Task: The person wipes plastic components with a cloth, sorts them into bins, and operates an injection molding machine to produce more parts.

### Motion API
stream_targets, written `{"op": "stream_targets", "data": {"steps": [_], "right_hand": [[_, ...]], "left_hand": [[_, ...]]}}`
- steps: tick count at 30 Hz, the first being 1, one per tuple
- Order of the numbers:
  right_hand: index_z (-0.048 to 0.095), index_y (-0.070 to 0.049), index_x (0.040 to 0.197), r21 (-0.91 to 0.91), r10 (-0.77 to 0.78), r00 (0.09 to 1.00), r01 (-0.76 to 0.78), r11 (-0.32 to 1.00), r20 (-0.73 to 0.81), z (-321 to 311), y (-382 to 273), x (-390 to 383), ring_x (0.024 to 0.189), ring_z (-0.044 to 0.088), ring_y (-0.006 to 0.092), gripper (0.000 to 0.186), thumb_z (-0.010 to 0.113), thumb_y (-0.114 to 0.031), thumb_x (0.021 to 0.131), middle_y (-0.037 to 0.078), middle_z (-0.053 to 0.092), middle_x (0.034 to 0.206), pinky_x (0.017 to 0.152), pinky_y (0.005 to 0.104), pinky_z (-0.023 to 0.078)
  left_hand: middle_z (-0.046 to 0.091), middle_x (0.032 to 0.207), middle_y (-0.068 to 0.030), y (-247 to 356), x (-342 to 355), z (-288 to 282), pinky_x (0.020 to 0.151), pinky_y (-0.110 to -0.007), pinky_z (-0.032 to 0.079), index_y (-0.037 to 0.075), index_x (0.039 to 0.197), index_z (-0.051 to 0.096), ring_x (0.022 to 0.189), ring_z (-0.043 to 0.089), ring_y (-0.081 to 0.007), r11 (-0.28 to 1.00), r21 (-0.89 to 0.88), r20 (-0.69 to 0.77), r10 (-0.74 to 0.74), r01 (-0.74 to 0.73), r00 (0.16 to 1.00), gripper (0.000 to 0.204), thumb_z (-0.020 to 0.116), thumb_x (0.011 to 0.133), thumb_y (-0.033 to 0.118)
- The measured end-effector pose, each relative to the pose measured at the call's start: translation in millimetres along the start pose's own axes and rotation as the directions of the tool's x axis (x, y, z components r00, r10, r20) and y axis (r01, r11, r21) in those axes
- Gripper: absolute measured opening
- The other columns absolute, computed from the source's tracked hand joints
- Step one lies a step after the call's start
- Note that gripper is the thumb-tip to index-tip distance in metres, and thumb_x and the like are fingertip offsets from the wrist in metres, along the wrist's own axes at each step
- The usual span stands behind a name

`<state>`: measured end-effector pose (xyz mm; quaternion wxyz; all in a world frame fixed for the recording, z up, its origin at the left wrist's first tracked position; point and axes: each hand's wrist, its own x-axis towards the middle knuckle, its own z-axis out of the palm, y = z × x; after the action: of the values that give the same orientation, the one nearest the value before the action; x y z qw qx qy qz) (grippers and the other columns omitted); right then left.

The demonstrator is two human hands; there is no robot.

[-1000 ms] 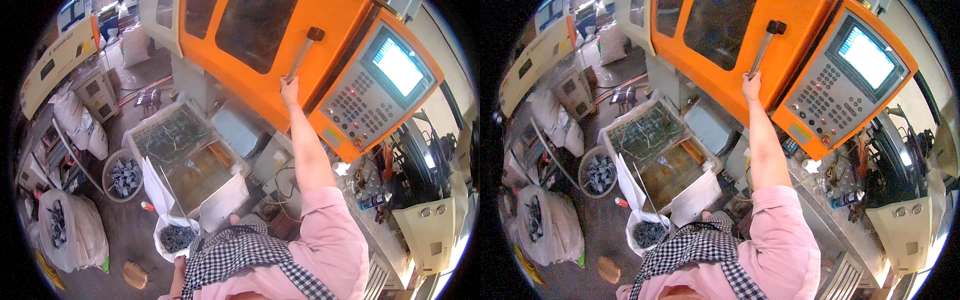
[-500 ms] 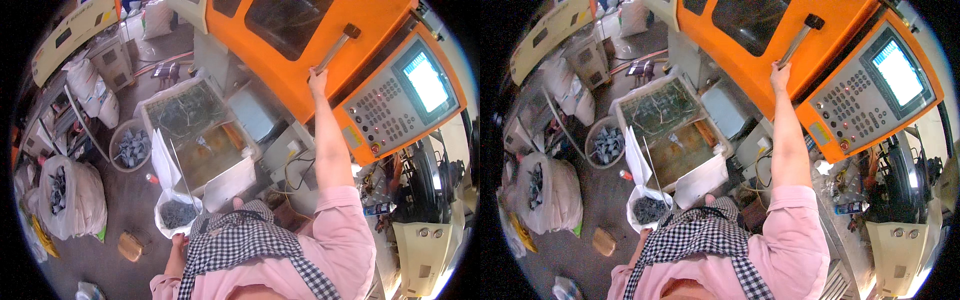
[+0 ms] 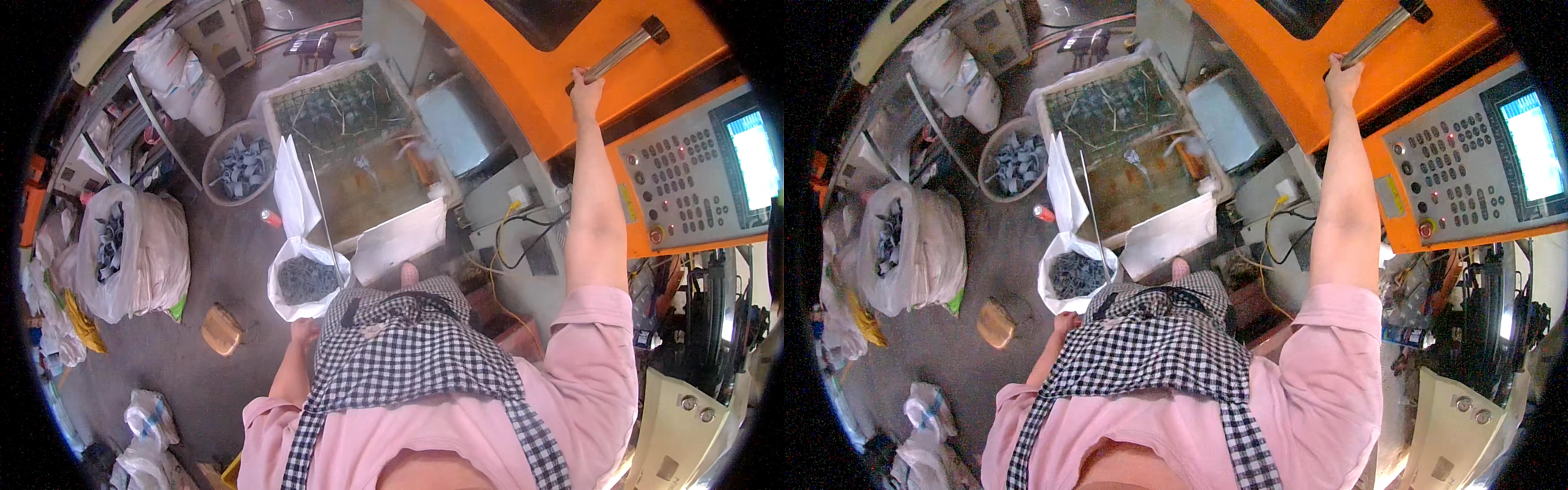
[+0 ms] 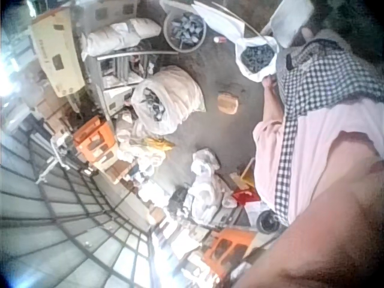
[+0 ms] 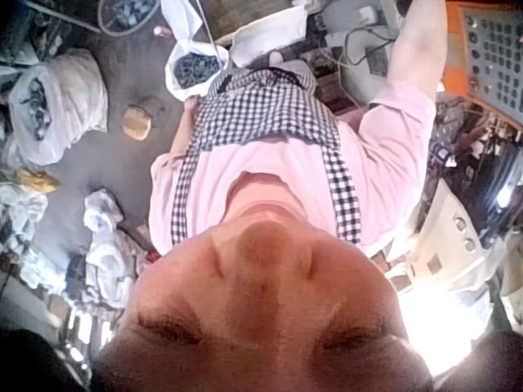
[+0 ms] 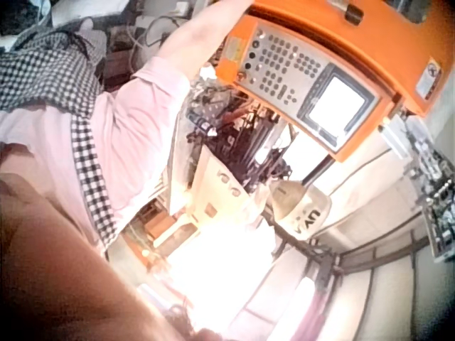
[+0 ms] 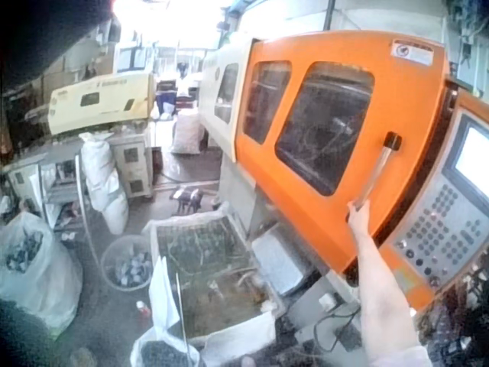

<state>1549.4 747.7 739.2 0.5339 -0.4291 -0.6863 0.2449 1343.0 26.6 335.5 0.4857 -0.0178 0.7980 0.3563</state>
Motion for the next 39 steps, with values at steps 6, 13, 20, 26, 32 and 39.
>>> {"op": "stream_targets", "data": {"steps": [6,13,20,26,32,39], "right_hand": [[0.042,-0.002,0.107,0.012,-0.023,1.000,0.023,1.000,0.016,3.2,4.4,4.8,0.097,0.054,0.0223,0.030,0.060,-0.011,0.086,0.011,0.055,0.101,0.084,0.0363,0.042],[0.045,0.000,0.101,0.057,-0.178,0.983,0.176,0.983,0.044,1.0,22.4,16.1,0.092,0.056,0.0237,0.027,0.063,-0.010,0.084,0.011,0.057,0.097,0.082,0.0342,0.043],[0.038,0.010,0.115,-0.654,-0.586,0.761,0.298,0.695,-0.277,43.0,-28.2,-84.7,0.106,0.048,0.0333,0.048,0.064,-0.012,0.081,0.024,0.046,0.115,0.090,0.0402,0.040],[0.047,0.001,0.114,-0.203,0.008,0.886,0.098,0.974,0.464,211.1,124.1,-269.1,0.088,0.057,0.0303,0.041,0.063,-0.012,0.078,0.017,0.055,0.099,0.083,0.0365,0.044],[0.046,0.001,0.113,-0.434,0.514,0.506,-0.277,0.857,0.693,356.8,310.7,-437.2,0.088,0.060,0.0312,0.052,0.070,-0.017,0.072,0.018,0.060,0.097,0.080,0.0403,0.046],[0.051,0.003,0.109,-0.441,0.426,0.552,-0.115,0.890,0.716,490.2,439.8,-515.2,0.097,0.056,0.0338,0.056,0.075,-0.023,0.065,0.021,0.057,0.104,0.085,0.0411,0.044]], "left_hand": [[0.062,0.078,-0.0116,-9.6,3.6,2.3,0.051,-0.032,0.053,-0.003,0.096,0.057,0.060,0.062,-0.0207,0.980,-0.161,-0.026,-0.124,0.118,0.992,0.024,0.055,0.083,0.018],[0.061,0.074,-0.0102,-27.8,19.1,9.2,0.052,-0.031,0.052,0.000,0.097,0.058,0.060,0.062,-0.0190,0.974,-0.165,-0.014,-0.157,0.153,0.988,0.024,0.056,0.085,0.020],[0.063,0.077,-0.0120,-26.1,3.6,31.3,0.053,-0.030,0.052,-0.001,0.099,0.058,0.062,0.062,-0.0185,0.962,-0.231,-0.041,-0.160,0.146,0.986,0.022,0.056,0.084,0.016],[0.064,0.069,-0.0082,-42.7,10.4,88.4,0.056,-0.028,0.050,-0.001,0.087,0.062,0.062,0.062,-0.0143,0.988,-0.140,-0.072,-0.070,0.059,0.995,0.017,0.058,0.083,0.016],[0.064,0.073,-0.0067,6.5,6.7,150.7,0.062,-0.026,0.048,0.000,0.089,0.061,0.066,0.061,-0.0130,0.989,-0.145,-0.110,-0.056,0.040,0.992,0.015,0.058,0.086,0.013],[0.065,0.080,-0.0073,24.4,46.5,191.4,0.070,-0.025,0.047,-0.003,0.097,0.058,0.076,0.060,-0.0115,0.948,-0.266,-0.092,-0.204,0.174,0.975,0.017,0.055,0.088,0.012]]}}
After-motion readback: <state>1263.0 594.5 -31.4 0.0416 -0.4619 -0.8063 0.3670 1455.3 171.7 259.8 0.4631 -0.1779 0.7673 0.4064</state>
